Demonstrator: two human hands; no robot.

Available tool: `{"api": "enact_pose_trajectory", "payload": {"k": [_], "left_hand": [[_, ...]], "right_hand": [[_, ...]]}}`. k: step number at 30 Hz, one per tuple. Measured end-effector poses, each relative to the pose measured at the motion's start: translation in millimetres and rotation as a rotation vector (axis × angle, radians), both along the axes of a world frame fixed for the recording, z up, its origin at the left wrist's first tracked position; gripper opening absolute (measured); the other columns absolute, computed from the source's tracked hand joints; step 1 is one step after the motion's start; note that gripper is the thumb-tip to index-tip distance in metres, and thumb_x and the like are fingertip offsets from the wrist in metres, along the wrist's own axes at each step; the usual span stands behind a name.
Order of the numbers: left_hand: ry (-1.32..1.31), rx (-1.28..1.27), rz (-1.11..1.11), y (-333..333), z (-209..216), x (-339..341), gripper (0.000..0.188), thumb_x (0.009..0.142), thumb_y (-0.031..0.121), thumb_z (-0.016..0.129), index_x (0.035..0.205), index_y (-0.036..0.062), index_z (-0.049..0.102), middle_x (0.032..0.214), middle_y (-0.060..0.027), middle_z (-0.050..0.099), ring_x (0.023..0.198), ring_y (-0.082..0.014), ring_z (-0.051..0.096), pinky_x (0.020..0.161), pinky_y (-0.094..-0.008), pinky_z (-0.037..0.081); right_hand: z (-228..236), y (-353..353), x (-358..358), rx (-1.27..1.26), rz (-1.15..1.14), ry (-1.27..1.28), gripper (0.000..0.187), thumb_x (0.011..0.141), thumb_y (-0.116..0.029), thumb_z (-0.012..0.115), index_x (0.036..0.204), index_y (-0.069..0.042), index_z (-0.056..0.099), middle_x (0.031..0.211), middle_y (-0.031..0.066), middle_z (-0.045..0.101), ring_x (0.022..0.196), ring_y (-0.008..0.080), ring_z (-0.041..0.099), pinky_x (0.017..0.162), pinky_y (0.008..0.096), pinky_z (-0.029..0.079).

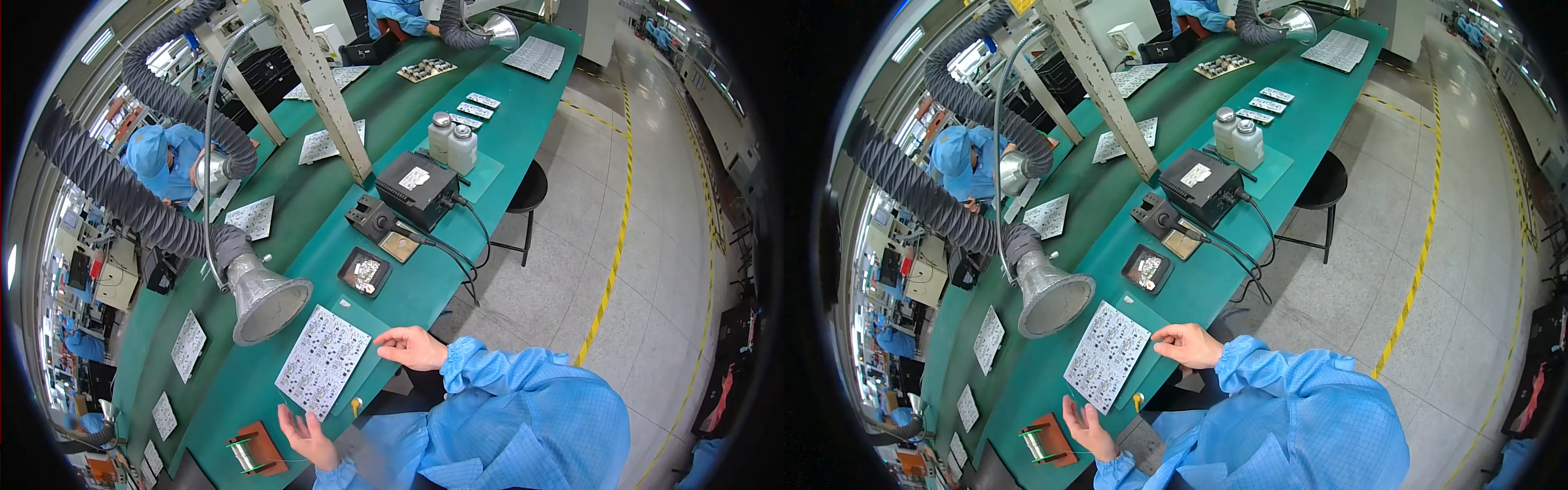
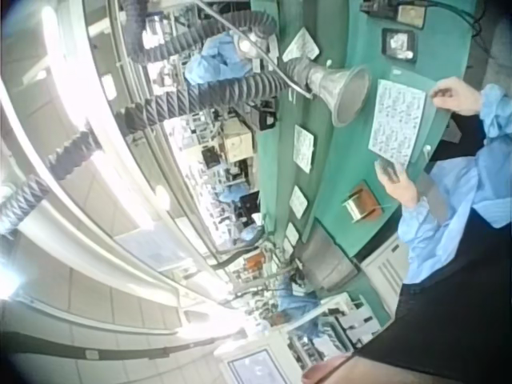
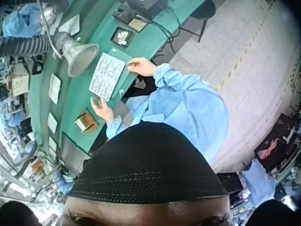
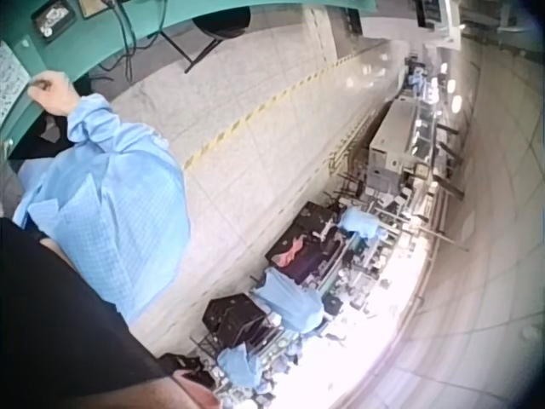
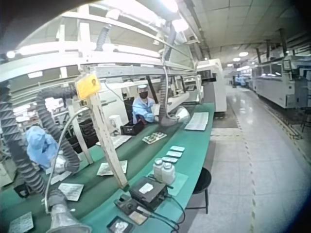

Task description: Soldering components onto printed circuit boards at an assembly station.

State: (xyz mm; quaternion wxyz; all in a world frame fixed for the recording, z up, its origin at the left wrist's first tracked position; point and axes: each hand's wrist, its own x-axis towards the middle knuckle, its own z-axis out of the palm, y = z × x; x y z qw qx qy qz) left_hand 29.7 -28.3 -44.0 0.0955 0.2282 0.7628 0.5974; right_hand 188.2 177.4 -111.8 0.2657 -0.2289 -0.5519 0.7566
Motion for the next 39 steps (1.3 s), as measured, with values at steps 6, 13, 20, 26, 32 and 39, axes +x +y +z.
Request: {"api": "enact_pose_trajectory", "payload": {"k": [6,13,20,26,32,39], "left_hand": [[0.209,0.131,-0.083,18.5,25.7,-2.2,0.049,0.088,0.004,0.051,0.135,-0.0025,0.037,0.139,-0.0135,0.039,0.129,-0.0247,0.036,0.107,-0.0397,0.029],[0.648,0.257,-0.217,85.3,60.0,3.3,0.043,0.088,0.01,0.051,0.128,-0.0027,0.042,0.137,-0.0185,0.036,0.126,-0.0305,0.038,0.106,-0.0463,0.03],[0.552,0.243,-0.354,193.0,87.0,24.8,0.047,0.085,0.01,0.055,0.127,-0.0039,0.042,0.135,-0.018,0.038,0.125,-0.0309,0.039,0.106,-0.0435,0.031],[0.271,-0.055,-0.312,331.5,165.1,28.6,0.067,0.081,0.007,0.059,0.14,-0.0004,0.029,0.144,-0.0163,0.029,0.13,-0.0308,0.035,0.106,-0.046,0.028],[0.158,-0.003,-0.326,461.8,193.2,8.3,0.073,0.081,0.007,0.065,0.142,-0.0002,0.025,0.143,-0.014,0.033,0.13,-0.0285,0.036,0.108,-0.0405,0.027],[0.296,-0.21,-0.068,485.8,208.4,-4.4,0.025,0.087,0.011,0.063,0.107,-0.0042,0.058,0.095,-0.0083,0.064,0.082,-0.0115,0.058,0.071,-0.0246,0.046]], "right_hand": [[31.0,9.6,19.8,-0.117,0.136,0.007,0.028,0.087,-0.012,0.065,0.11,0.003,0.06,0.088,0.0051,0.065,0.078,0.0074,0.06,0.068,0.0219,0.05],[138.4,114.7,123.5,0.256,-0.245,0.124,0.022,0.08,-0.007,0.067,0.099,0.003,0.064,0.077,0.0111,0.067,0.068,0.0163,0.065,0.061,0.0256,0.052],[126.0,378.7,192.1,0.268,-0.857,-0.165,0.028,0.089,-0.022,0.059,0.108,-0.002,0.062,0.08,0.0057,0.064,0.061,0.0086,0.053,0.054,0.0208,0.044],[58.9,557.2,185.1,0.095,-0.842,-0.484,0.032,0.084,-0.024,0.064,0.109,-0.004,0.064,0.086,0.0053,0.066,0.07,0.0126,0.058,0.06,0.026,0.048],[51.7,678.2,152.0,0.23,-0.769,-0.806,0.044,0.078,-0.032,0.068,0.113,-0.004,0.063,0.101,0.0138,0.068,0.096,0.0256,0.065,0.086,0.0333,0.049],[66.6,799.8,127.4,0.285,-0.804,-1.031,0.051,0.079,-0.035,0.065,0.12,-0.005,0.058,0.116,0.0156,0.062,0.11,0.031,0.057,0.096,0.0373,0.044]]}}
